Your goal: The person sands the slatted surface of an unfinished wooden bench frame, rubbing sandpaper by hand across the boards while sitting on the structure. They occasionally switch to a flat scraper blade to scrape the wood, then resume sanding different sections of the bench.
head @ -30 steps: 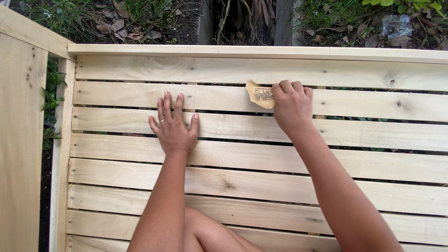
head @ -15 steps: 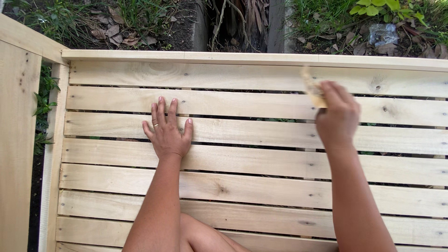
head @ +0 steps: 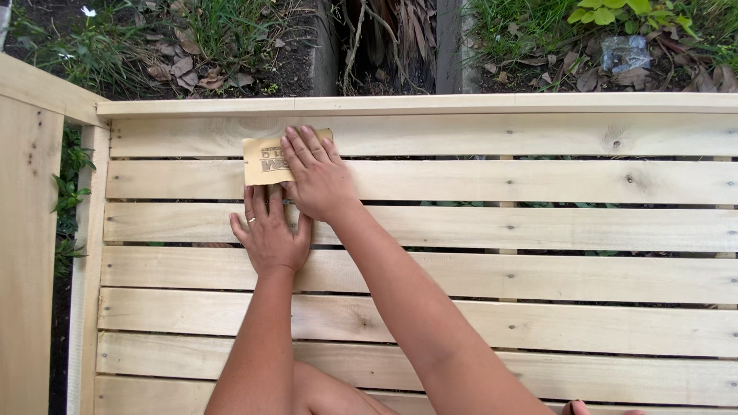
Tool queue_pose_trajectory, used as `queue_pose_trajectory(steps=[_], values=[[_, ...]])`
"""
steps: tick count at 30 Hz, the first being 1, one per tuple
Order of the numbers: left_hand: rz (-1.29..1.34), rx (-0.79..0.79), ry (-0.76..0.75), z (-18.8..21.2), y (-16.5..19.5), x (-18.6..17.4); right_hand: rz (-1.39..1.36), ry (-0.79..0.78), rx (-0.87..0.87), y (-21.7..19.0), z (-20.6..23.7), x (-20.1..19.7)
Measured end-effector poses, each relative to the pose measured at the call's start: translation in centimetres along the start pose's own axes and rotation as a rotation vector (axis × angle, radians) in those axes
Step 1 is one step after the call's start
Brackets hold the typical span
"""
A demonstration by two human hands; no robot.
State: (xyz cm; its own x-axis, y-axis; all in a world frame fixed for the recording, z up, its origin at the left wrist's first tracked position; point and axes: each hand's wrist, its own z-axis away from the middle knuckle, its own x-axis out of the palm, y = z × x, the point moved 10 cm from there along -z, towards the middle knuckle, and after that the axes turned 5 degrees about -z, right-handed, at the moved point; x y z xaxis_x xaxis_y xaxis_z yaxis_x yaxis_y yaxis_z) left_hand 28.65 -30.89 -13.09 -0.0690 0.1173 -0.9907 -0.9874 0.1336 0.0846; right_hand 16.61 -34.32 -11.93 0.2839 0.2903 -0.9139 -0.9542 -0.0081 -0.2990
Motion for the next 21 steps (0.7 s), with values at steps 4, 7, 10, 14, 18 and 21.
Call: queue_pose_trajectory(steps=[4, 7, 10, 14, 18, 21], values=[[0.017, 0.036, 0.03, 0.1, 0.3, -0.3, 0.101, 0.022, -0.016, 5.7, 2.8, -1.0], [0.038, 0.035, 0.036, 0.2, 0.2, -0.4, 0.054, 0.071, 0.159, 16.1, 9.3, -1.8], [0.041, 0.037, 0.052, 0.3, 0.4, -0.6, 0.038, 0.267, 0.35, 26.8, 17.2, -3.9], [0.041, 0.034, 0.067, 0.1, 0.6, -0.7, -0.051, 0.587, 0.467, 35.0, 24.6, -6.0], [0.047, 0.029, 0.063, 0.3, 0.6, -0.6, -0.276, 0.791, 0.465, 33.9, 23.8, -5.7], [0.044, 0.026, 0.062, 0.4, 0.5, -0.6, -0.062, 0.668, 0.209, 23.5, 16.1, -4.7]])
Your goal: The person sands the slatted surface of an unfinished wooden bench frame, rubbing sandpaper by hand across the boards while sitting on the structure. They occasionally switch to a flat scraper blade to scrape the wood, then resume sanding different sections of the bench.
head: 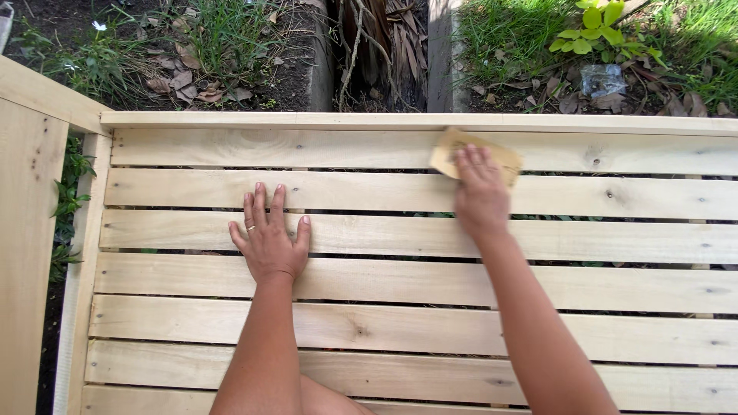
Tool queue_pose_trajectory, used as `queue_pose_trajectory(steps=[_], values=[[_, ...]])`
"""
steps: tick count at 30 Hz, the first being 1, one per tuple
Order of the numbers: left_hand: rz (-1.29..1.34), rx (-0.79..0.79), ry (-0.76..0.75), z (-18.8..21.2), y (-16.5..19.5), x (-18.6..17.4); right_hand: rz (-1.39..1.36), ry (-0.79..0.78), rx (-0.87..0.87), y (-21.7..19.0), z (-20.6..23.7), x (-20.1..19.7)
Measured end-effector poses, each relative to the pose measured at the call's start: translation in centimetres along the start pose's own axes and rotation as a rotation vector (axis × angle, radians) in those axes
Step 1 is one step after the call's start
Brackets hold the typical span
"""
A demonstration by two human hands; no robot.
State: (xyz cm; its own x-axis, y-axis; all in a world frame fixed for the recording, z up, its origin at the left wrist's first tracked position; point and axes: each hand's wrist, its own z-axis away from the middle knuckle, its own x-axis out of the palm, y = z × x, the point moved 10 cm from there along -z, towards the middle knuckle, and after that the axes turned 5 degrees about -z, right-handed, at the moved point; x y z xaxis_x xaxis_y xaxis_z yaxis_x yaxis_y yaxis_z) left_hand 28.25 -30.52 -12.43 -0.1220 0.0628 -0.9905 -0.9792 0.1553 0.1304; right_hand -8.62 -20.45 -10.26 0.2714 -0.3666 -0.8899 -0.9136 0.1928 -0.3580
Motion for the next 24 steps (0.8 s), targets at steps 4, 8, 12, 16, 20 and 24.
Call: queue_pose_trajectory(steps=[4, 8, 12, 16, 20, 24], values=[[-0.009, -0.004, -0.002, 0.0, 0.0, -0.3, -0.051, -0.345, -0.208, -16.4, -3.7, 10.0], [-0.021, -0.013, 0.002, 0.0, 0.0, -0.5, -0.165, -0.383, -0.212, -23.0, -5.0, 12.0], [-0.028, -0.01, 0.01, -0.1, -0.1, -0.3, -0.191, -0.437, -0.254, -21.2, -4.3, 11.3], [-0.029, -0.01, 0.01, -0.2, -0.4, 0.2, -0.137, -0.279, -0.196, -13.9, -4.0, 6.8], [-0.037, -0.011, 0.016, -0.2, -0.4, 0.4, -0.094, -0.151, -0.097, -5.6, -0.7, 1.6], [-0.029, -0.021, 0.017, -0.4, -0.4, 0.4, -0.084, -0.065, -0.071, -3.3, 1.0, 0.1]])
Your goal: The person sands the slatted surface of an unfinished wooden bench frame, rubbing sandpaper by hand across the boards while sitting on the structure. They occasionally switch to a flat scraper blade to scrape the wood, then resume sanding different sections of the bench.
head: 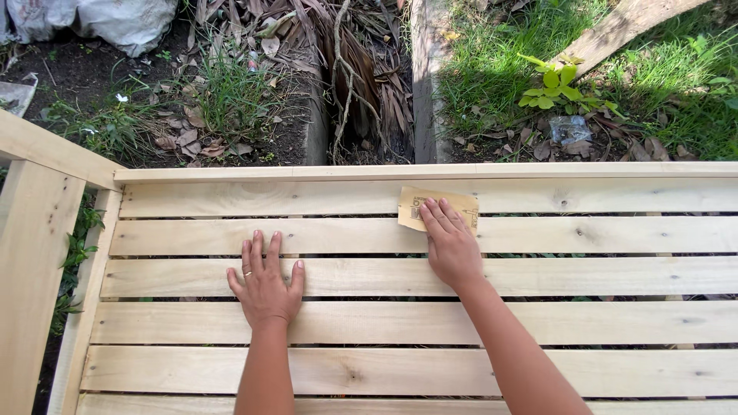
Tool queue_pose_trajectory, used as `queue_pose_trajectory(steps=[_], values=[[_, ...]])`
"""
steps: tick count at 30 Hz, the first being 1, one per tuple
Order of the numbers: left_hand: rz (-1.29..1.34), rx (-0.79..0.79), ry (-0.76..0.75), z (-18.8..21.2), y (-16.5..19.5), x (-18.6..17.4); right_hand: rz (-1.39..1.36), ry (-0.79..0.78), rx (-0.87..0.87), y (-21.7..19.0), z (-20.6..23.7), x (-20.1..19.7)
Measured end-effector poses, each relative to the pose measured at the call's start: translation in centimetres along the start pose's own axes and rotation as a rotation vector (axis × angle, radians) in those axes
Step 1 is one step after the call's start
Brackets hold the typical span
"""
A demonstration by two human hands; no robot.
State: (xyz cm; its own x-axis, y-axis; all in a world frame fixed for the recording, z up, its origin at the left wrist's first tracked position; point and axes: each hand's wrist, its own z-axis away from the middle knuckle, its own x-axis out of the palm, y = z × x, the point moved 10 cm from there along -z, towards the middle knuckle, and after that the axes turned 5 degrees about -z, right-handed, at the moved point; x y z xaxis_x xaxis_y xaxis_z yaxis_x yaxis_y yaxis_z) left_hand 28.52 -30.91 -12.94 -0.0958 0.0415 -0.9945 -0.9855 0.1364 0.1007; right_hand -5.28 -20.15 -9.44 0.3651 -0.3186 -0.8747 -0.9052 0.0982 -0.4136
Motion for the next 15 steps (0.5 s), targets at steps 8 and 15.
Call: queue_pose_trajectory(steps=[8, 15], values=[[-0.03, 0.005, 0.001, -0.04, -0.15, 0.22, 0.011, 0.042, 0.01, -0.7, -0.34, -0.25], [-0.059, -0.009, -0.04, -0.27, -0.39, 0.75, 0.025, 0.031, 0.026, -0.89, -0.37, -0.39]])
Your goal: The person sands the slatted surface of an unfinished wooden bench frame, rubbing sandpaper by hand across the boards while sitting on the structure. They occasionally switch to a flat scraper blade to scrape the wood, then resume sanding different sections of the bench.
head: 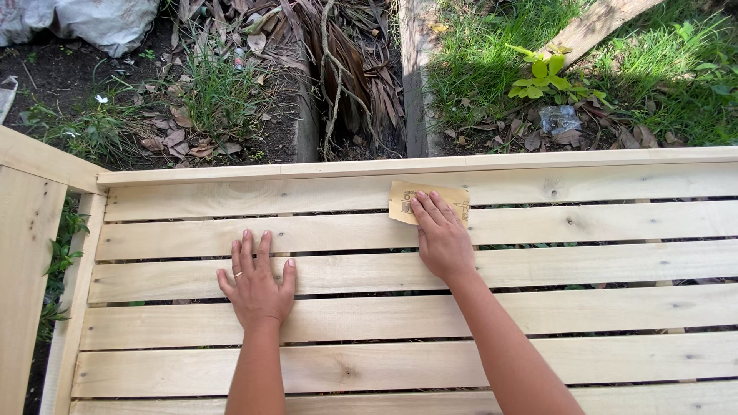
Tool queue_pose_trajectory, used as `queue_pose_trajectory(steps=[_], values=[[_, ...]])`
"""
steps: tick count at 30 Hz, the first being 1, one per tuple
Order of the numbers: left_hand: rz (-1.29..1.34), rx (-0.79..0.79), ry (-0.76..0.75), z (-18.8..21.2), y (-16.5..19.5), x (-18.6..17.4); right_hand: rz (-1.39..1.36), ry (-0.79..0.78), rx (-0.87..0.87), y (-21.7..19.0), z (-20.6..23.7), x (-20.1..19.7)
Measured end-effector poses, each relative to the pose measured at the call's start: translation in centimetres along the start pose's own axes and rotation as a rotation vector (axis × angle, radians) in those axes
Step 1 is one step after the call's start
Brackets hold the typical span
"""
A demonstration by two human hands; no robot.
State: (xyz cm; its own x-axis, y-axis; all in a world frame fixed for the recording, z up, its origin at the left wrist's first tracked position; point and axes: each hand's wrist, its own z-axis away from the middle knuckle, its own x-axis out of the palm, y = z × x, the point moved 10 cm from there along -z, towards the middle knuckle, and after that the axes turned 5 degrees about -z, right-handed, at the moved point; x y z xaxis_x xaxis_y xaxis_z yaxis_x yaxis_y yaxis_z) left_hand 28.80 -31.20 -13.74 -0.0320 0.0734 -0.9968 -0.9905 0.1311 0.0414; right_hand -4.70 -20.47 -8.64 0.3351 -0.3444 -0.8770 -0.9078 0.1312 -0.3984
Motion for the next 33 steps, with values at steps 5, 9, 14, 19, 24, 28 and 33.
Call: queue_pose_trajectory(steps=[5, 9, 14, 19, 24, 28, 33], values=[[0.001, 0.011, 0.014, 0.1, 0.1, -0.2, 0.017, 0.008, -0.006, -0.4, -0.2, -0.5], [0.023, 0.016, 0.028, 0.2, 0.2, -0.5, 0.089, -0.016, -0.008, -0.7, -0.3, -0.1], [0.039, 0.021, 0.047, 0.4, 0.2, -1.0, 0.213, -0.191, -0.023, -4.3, -2.8, 5.2], [0.051, 0.039, 0.071, 0.6, 0.0, -1.5, 0.033, -0.316, -0.253, -16.2, -6.8, 13.3], [0.057, 0.042, 0.09, 0.7, -0.2, -1.7, -0.189, -0.333, -0.294, -19.9, -8.1, 14.9], [0.068, 0.037, 0.089, 0.6, -0.2, -1.4, -0.118, -0.299, -0.266, -14.3, -7.7, 12.4], [0.064, 0.032, 0.069, 0.4, -0.1, -1.0, -0.013, -0.234, -0.136, -1.8, -4.0, 6.9]])
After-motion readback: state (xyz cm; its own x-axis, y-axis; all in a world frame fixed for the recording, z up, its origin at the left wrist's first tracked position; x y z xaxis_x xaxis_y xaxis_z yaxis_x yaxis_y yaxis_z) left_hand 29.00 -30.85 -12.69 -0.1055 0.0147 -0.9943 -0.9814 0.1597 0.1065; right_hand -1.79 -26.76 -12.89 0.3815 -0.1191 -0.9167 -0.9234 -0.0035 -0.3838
